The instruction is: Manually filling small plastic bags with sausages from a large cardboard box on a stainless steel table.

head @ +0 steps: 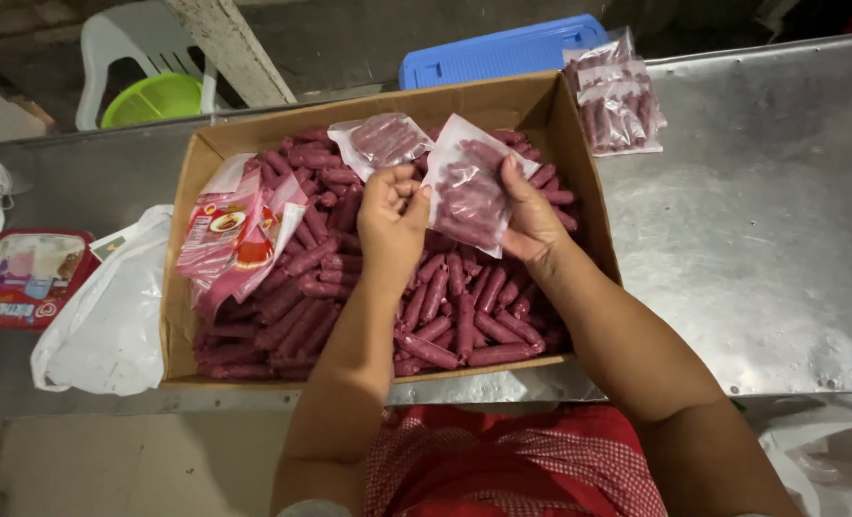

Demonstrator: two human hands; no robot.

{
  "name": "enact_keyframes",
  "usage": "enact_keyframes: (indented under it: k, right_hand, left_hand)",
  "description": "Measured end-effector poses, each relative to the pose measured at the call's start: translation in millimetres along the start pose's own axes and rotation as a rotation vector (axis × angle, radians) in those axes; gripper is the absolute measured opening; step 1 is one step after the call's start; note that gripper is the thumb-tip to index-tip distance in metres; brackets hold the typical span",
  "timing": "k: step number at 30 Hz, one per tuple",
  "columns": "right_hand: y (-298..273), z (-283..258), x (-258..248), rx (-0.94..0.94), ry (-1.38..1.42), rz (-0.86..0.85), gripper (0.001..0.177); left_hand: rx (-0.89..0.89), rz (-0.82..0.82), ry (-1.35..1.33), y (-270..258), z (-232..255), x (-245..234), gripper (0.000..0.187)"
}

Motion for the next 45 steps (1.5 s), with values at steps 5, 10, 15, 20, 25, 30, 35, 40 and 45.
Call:
enact_keyframes:
  k: [5, 10, 15, 20, 25, 30, 35, 40, 45]
  right_hand:
    - [12, -6, -9, -0.09, -0.075, -0.057, 0.07]
    - [9, -1, -10, -0.146, -0.115, -0.095, 0.072]
    - [-19, -42, 29, -0.184, -0.057, -0.19, 0.094]
    - [6, -57, -57, -0.271, 0.228, 0.111, 0.066]
    - [11, -61, -93, -0.267, 0.322, 0.303, 0.056]
    - [15, -55, -89, -0.251, 0.318, 0.297, 0.052]
    - [17, -54, -87, -0.214, 0.294, 0.306, 0.055]
    - [14, -54, -83, -0.214, 0.253, 0.308, 0.059]
    - [16, -53, -78, -0.213, 0.094, 0.172, 0.054]
  left_hand:
    - [-0.008, -0.031, -0.075, 8, 20, 6, 0.045]
    - [-0.071, -0.299, 0.592, 21, 55, 48, 0.077]
    - [-0.145, -0.411, 0.644, 44, 114, 108, 0.025]
    - [0.095, -0.461, 0.189, 109, 112, 92, 0.012]
    - [0.302, -0.234, 0.643, 168, 45, 37, 0.017]
    - [0.279, -0.064, 0.549, 186, 47, 30, 0.013]
    - [0.075, 0.143, 0.447, 183, 26, 6, 0.019]
    - [-0.212, -0.012, 0.872, 166, -64, -39, 0.049]
    - [-0.118, -0.132, 1.029, 195, -103, -62, 0.033]
Point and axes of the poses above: each hand's wrist, its own y-axis towards the middle knuckle, its own x-axis out of the palm, z = x × y, the point moved 6 cm from there along y, towards the middle knuckle, and after that the axes turned 13 degrees about -y, right-handed, at the moved point
